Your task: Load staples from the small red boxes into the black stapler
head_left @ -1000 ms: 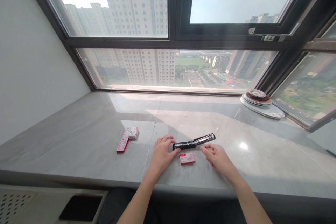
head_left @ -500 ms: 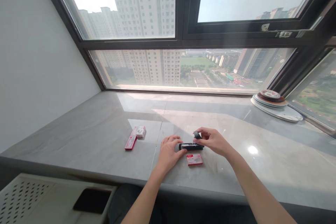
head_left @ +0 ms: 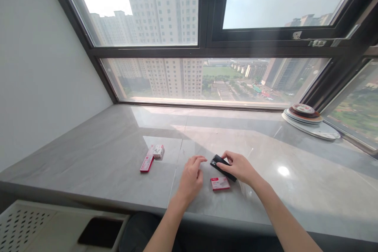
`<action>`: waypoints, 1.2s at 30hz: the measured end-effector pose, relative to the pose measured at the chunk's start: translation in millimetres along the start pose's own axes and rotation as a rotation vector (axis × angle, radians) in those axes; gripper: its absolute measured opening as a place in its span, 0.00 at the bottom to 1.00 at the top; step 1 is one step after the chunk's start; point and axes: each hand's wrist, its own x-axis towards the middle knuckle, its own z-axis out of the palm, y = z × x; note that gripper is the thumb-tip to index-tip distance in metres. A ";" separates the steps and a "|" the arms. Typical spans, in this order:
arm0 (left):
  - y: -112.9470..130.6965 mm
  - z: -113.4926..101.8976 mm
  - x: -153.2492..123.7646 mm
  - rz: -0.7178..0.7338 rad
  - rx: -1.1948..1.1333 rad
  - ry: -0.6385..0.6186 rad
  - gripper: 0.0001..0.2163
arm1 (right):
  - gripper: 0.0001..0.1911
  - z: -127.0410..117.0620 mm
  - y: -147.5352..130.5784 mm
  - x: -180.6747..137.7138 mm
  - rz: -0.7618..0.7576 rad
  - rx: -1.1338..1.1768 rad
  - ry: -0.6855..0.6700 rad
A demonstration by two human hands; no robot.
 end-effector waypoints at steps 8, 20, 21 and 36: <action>25.4 9.1 -9.8 0.282 0.065 -0.381 0.38 | 0.34 15.5 34.9 -28.1 0.224 0.393 0.096; -12.2 -19.0 7.4 -0.001 -0.080 -0.343 0.43 | 0.39 53.5 8.8 -41.6 0.272 0.697 0.072; -11.9 -15.8 8.0 0.003 -0.085 -0.352 0.44 | 0.38 57.8 4.1 -39.4 0.257 0.684 0.072; -11.0 -23.3 -13.7 -0.125 0.227 0.128 0.23 | 0.40 69.2 -9.4 -35.4 0.241 0.526 0.327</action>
